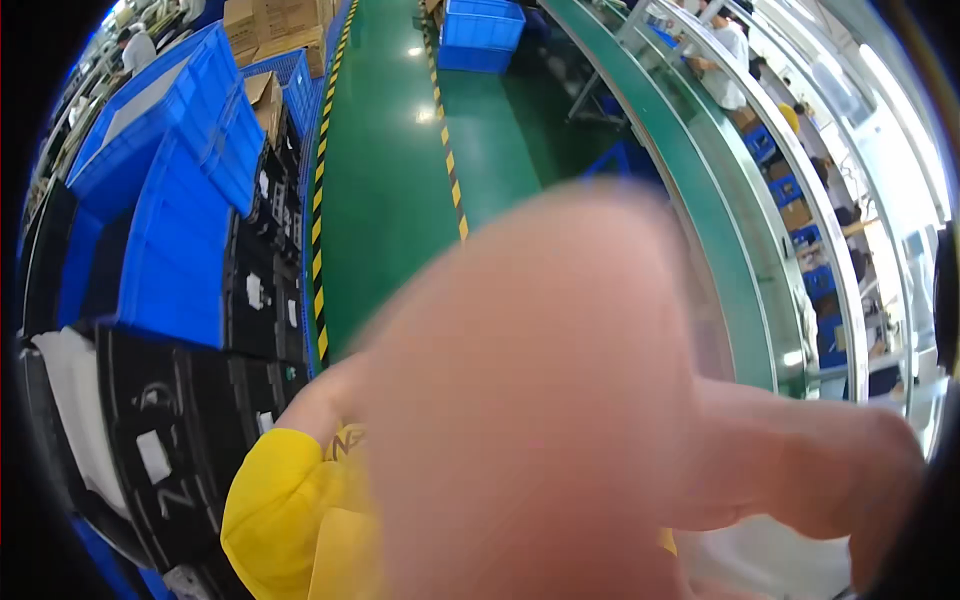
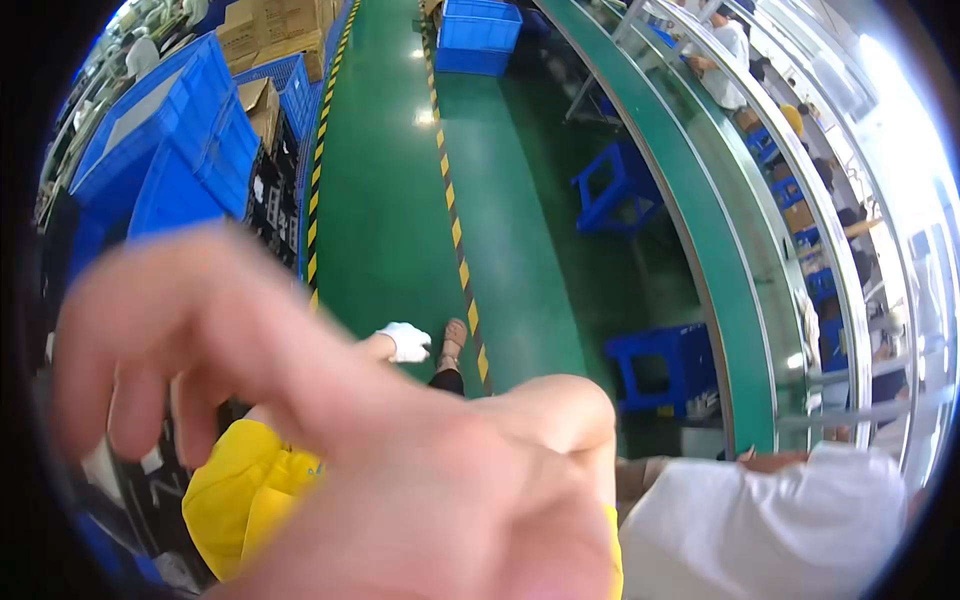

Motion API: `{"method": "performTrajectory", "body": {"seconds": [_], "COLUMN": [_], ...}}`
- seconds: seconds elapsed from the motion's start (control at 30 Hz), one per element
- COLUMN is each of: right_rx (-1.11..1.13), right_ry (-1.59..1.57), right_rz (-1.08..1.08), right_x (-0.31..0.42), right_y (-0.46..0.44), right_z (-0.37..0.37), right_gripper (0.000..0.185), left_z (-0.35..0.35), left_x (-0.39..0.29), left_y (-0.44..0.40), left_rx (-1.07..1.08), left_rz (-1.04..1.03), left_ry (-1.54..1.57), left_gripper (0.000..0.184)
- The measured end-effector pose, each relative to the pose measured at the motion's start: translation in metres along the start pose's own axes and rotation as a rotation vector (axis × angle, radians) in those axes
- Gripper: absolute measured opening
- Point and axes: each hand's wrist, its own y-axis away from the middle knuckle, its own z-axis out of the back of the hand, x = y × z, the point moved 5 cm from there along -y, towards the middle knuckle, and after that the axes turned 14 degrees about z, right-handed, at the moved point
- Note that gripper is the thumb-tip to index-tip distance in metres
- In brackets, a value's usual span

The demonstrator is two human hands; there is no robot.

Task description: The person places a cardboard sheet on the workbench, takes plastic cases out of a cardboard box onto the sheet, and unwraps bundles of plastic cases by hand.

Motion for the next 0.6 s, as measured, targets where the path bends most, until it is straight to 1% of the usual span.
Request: {"method": "performTrajectory", "body": {"seconds": [0.03,0.07,0.1,0.13,0.17,0.2,0.23,0.27,0.3,0.33,0.37,0.4,0.43,0.47,0.5,0.53,0.57,0.6], "right_rx": [0.027,0.050,0.068,0.062,0.084,0.116,0.137,0.197,0.264,0.426,0.592,0.600,0.613,0.640,0.655,0.579,0.495,0.387], "right_ry": [-0.095,-0.189,-0.263,-0.322,-0.392,-0.463,-0.543,-0.573,-0.599,-0.728,-0.841,-0.768,-0.693,-0.497,-0.307,-0.083,0.140,0.293], "right_rz": [-0.012,-0.013,-0.042,-0.040,-0.020,-0.001,0.016,0.030,0.035,-0.248,-0.542,-0.542,-0.537,-0.465,-0.390,-0.357,-0.314,-0.321], "right_x": [-0.009,-0.015,-0.012,-0.010,-0.010,-0.020,-0.025,-0.040,-0.057,-0.070,-0.077,-0.080,-0.081,-0.087,-0.090,-0.090,-0.089,-0.081], "right_y": [0.003,-0.006,-0.018,-0.034,-0.053,-0.067,-0.083,-0.085,-0.079,-0.074,-0.067,-0.073,-0.079,-0.088,-0.098,-0.112,-0.127,-0.147], "right_z": [0.029,0.056,0.084,0.112,0.140,0.161,0.187,0.206,0.229,0.252,0.279,0.314,0.350,0.398,0.444,0.490,0.538,0.577], "right_gripper": [0.015,0.015,0.016,0.017,0.019,0.020,0.022,0.022,0.022,0.023,0.025,0.025,0.025,0.020,0.016,0.016,0.017,0.019], "left_z": [0.015,0.039,0.073,0.083,0.090,0.080,0.070,0.065,0.076,0.070,0.073,0.079,0.067,0.082,0.098,0.126,0.123,0.140], "left_x": [0.025,0.059,0.052,0.070,0.098,0.146,0.187,0.217,0.236,0.264,0.285,0.299,0.324,0.332,0.343,0.343,0.376,0.384], "left_y": [-0.023,-0.033,-0.037,-0.084,-0.103,-0.123,-0.145,-0.159,-0.154,-0.168,-0.177,-0.189,-0.208,-0.221,-0.235,-0.243,-0.274,-0.310], "left_rx": [-0.012,-0.241,-0.464,0.034,-0.006,-0.092,-0.026,0.146,0.223,0.267,0.241,0.303,0.301,0.431,0.526,0.621,0.598,-0.058], "left_rz": [0.012,-0.203,-0.443,0.294,0.357,0.478,0.540,0.583,0.654,0.635,0.633,0.590,0.478,0.480,0.694,0.906,0.912,0.321], "left_ry": [0.013,0.181,0.368,0.155,0.138,0.136,0.108,0.030,0.060,0.011,0.012,-0.023,-0.157,-0.109,0.036,0.188,0.181,0.150], "left_gripper": [0.039,0.040,0.040,0.037,0.034,0.034,0.040,0.038,0.038,0.038,0.038,0.038,0.038,0.036,0.037,0.037,0.037,0.038]}}
